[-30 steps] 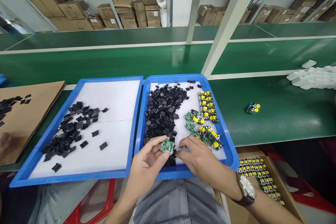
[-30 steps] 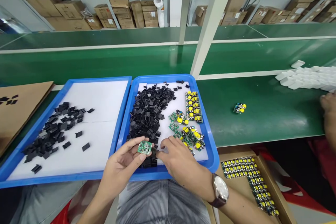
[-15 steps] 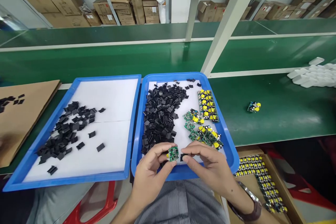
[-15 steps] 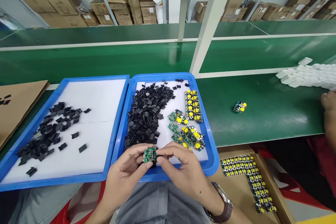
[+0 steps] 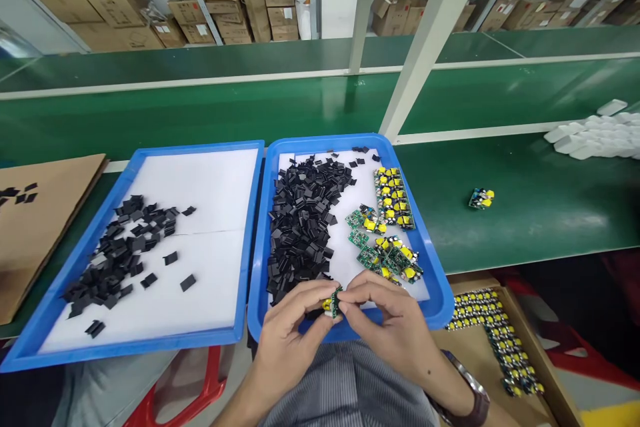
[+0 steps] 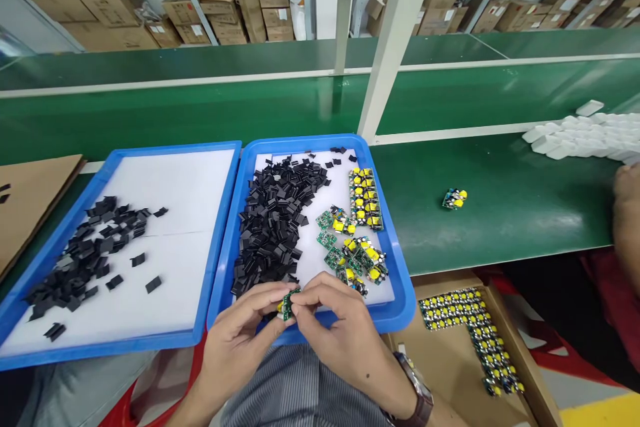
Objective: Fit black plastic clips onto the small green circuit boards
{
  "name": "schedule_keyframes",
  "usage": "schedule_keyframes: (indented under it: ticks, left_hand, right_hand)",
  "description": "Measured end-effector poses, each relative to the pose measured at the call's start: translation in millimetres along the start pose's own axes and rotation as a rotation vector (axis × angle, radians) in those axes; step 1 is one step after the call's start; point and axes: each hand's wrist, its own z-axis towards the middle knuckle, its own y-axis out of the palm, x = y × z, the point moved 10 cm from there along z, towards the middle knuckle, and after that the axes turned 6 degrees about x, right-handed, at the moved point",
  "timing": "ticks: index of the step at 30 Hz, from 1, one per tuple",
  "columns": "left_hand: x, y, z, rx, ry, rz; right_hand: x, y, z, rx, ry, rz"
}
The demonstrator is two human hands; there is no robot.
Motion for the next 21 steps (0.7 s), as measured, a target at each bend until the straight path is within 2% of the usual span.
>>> schedule_keyframes:
  ticks: [10,17,21]
  left_hand:
    - [22.6,2.4,-2.6,0.044,0.276,0.107]
    - [10.4,3.6,-1.8,0.009,0.161,0.103]
    - [10.2,4.8,-1.8,-0.005,0.144,0.083]
  right_hand:
    - [-2.0,1.0,2.2,-0.058,0.038,-0.176]
    - [10.3,-7.3,0.4,-0.008,0.135,-0.046]
    - [0.5,-7.7,-0.2,-0.003,0.057,-0.105]
